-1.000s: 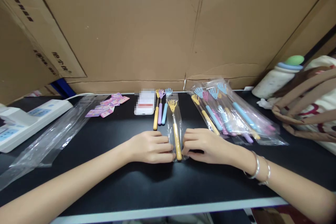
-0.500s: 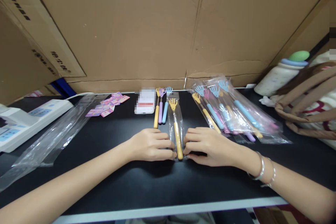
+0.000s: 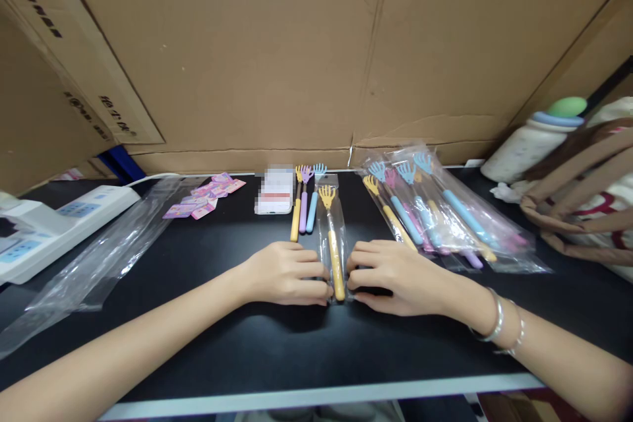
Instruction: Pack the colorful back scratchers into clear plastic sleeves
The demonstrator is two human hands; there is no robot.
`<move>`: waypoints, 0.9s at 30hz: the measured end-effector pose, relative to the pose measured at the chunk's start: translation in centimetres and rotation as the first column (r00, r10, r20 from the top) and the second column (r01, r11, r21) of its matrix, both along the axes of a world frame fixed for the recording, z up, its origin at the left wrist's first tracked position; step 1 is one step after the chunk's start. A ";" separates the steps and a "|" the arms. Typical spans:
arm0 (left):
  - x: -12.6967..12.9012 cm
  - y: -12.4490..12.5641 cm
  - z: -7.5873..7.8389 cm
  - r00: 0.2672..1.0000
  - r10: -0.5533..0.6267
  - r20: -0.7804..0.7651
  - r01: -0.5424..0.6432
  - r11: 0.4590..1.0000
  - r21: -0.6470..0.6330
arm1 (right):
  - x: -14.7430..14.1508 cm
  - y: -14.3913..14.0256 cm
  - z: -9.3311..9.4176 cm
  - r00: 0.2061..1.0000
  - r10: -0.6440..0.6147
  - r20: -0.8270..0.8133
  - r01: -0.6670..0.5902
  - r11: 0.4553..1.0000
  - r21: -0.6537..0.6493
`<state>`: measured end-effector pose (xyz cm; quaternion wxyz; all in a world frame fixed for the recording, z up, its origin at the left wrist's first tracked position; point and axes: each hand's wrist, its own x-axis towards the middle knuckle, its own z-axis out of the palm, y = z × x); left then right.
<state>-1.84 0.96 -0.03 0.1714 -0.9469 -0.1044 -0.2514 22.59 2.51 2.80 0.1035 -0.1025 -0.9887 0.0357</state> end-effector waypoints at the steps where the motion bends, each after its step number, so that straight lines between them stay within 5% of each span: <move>1: 0.0 0.0 0.0 1.000 0.004 -0.006 -0.004 1.000 -0.002 | 0.0 0.0 0.1 1.000 -0.005 0.009 0.005 1.000 -0.002; 27: 0.1 -0.2 0.0 1.000 -0.014 0.015 0.014 0.999 0.042 | -0.2 -0.2 -0.4 0.999 0.036 -0.029 -0.032 0.993 0.114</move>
